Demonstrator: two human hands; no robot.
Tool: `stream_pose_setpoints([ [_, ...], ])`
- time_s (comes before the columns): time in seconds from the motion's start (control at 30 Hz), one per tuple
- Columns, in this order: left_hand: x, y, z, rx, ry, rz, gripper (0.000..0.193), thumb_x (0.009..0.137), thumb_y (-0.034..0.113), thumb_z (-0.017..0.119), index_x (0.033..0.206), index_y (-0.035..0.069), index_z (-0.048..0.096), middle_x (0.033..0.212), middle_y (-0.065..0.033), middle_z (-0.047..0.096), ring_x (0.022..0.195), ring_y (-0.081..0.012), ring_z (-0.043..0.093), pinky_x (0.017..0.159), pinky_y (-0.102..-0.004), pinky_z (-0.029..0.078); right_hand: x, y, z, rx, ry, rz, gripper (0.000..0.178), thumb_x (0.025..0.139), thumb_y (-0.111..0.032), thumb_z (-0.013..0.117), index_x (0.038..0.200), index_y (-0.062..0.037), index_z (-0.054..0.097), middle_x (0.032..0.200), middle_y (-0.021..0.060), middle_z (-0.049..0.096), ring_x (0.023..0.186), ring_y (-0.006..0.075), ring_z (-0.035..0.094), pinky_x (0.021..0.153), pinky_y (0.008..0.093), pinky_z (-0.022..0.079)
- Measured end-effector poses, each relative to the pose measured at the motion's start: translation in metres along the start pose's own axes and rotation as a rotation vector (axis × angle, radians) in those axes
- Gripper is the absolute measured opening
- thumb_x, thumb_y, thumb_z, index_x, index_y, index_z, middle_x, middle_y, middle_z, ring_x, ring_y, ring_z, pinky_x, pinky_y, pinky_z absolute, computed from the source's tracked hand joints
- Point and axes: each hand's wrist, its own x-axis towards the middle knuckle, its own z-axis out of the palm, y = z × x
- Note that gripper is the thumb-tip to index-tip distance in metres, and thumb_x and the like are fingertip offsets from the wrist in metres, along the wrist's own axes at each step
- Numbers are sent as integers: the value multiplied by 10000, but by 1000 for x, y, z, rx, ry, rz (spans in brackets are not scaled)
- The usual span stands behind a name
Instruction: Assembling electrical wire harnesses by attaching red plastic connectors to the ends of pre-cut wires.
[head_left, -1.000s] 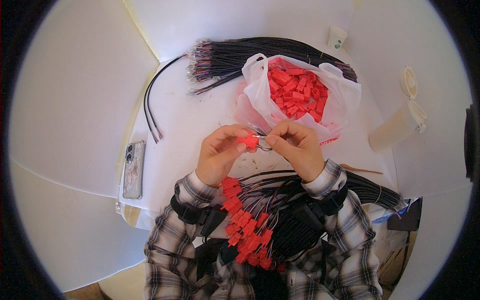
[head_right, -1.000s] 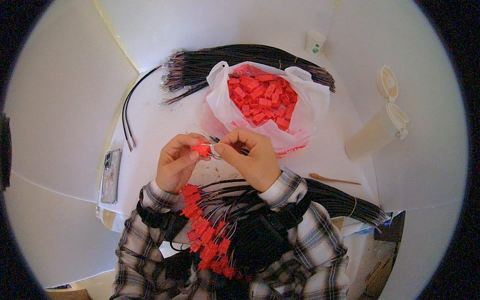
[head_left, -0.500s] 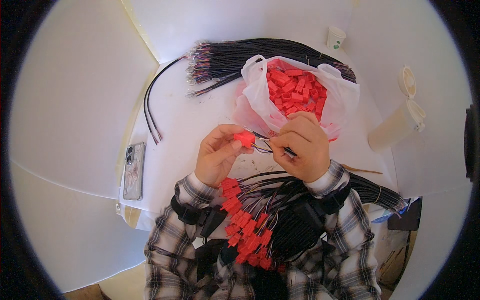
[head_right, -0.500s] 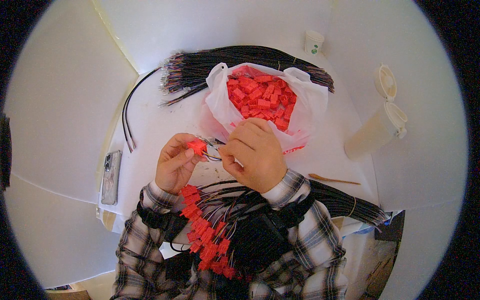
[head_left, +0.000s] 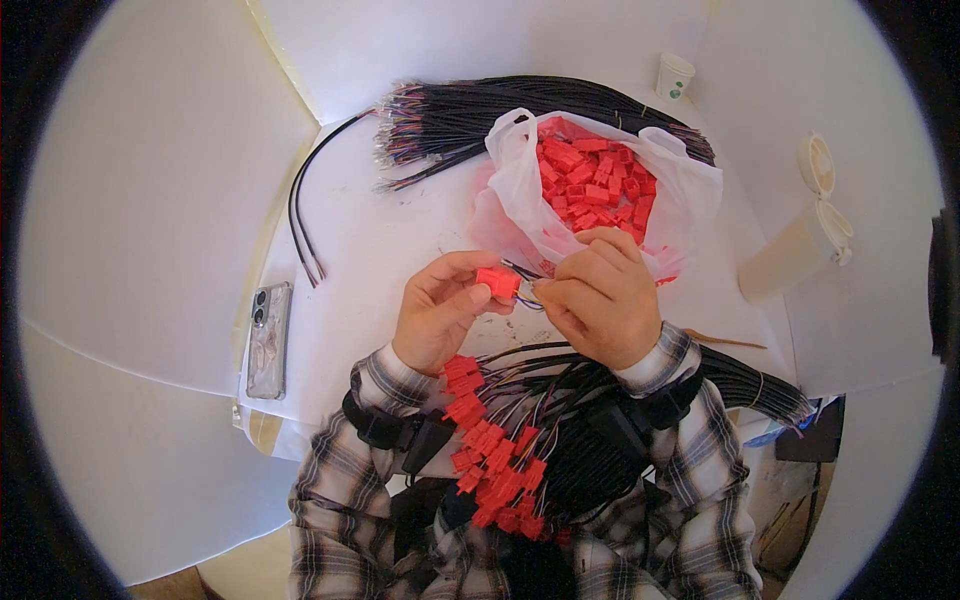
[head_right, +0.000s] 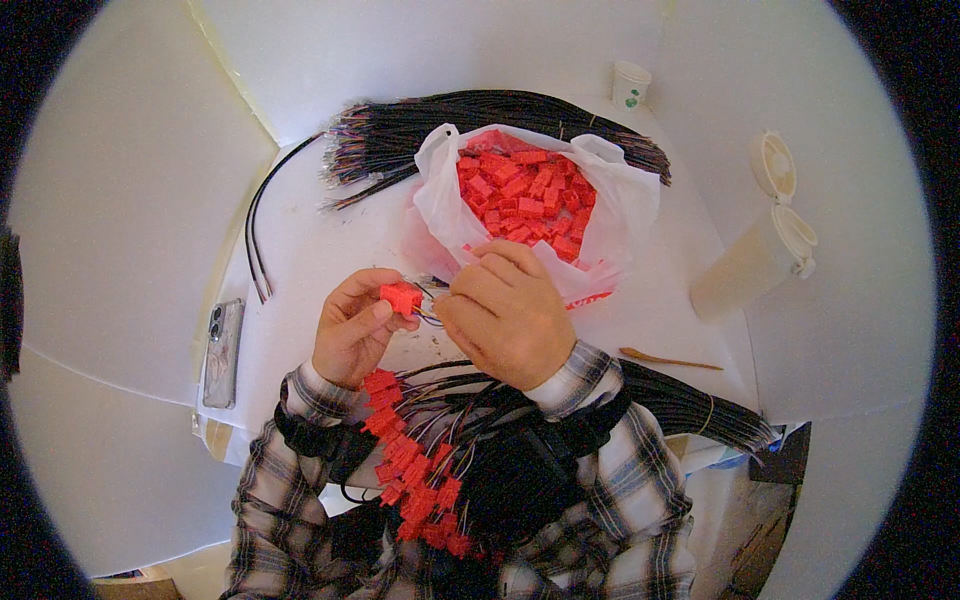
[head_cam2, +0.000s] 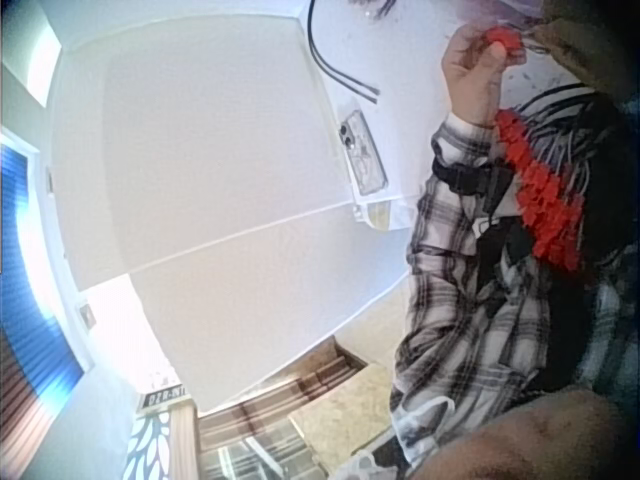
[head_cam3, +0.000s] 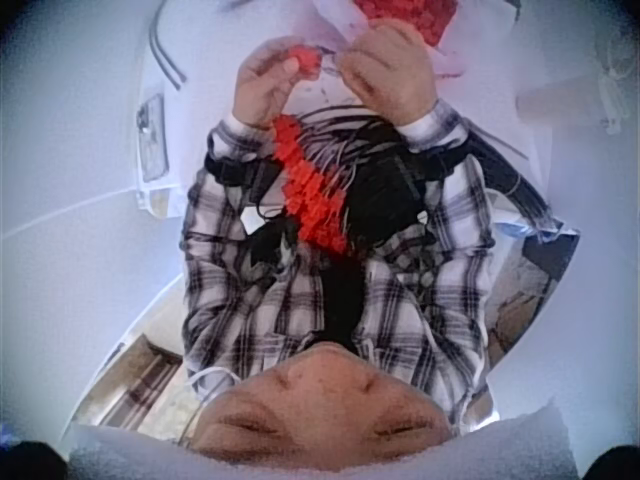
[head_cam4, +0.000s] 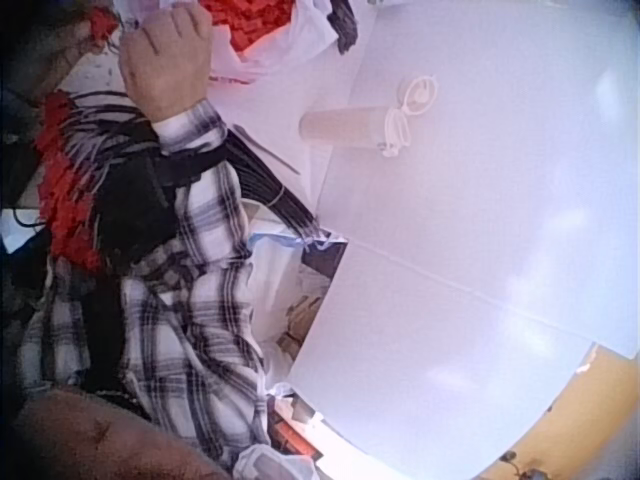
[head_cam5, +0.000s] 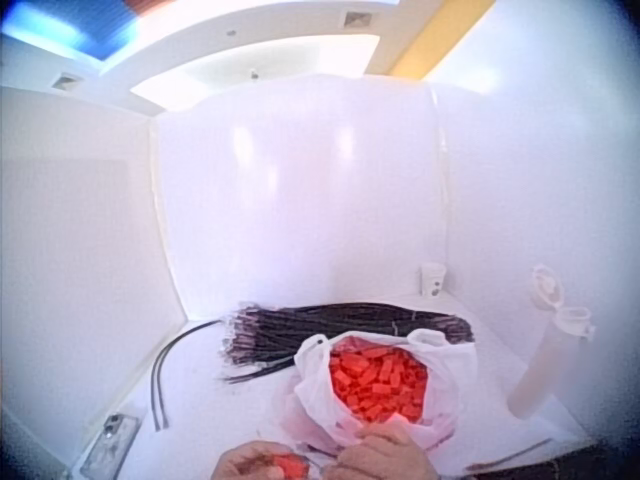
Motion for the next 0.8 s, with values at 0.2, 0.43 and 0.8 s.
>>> stream_pose_setpoints([
  [0.2, 1, -2, -1, 39, -22, 57, 255, 810, 9, 558, 1061, -3, 519, 1006, -128, 587, 917, -201, 575, 804, -352, 486, 0, -5, 1, 282, -5, 390, 117, 647, -73, 672, 731, -55, 593, 655, 53, 515, 626, 225, 508, 614, 315, 393],
  [0.43, 1, -3, 2, 71, -15, 82, 236, 810, 4, 554, 1045, -1, 532, 1001, -127, 586, 916, -199, 573, 800, -348, 485, -5, -13, 11, 593, 50, 749, 86, 671, -53, 655, 664, -50, 569, 636, 66, 509, 594, 234, 489, 583, 312, 375],
  [0.8, -1, 0, 0, 180, -10, 64, 287, 825, 36, 553, 1103, -28, 522, 1001, -127, 594, 878, -191, 581, 779, -336, 486, 2, -3, 4, 0, -6, 70, 167, 552, -27, 653, 680, -75, 558, 693, 42, 490, 706, 237, 494, 699, 364, 402],
])
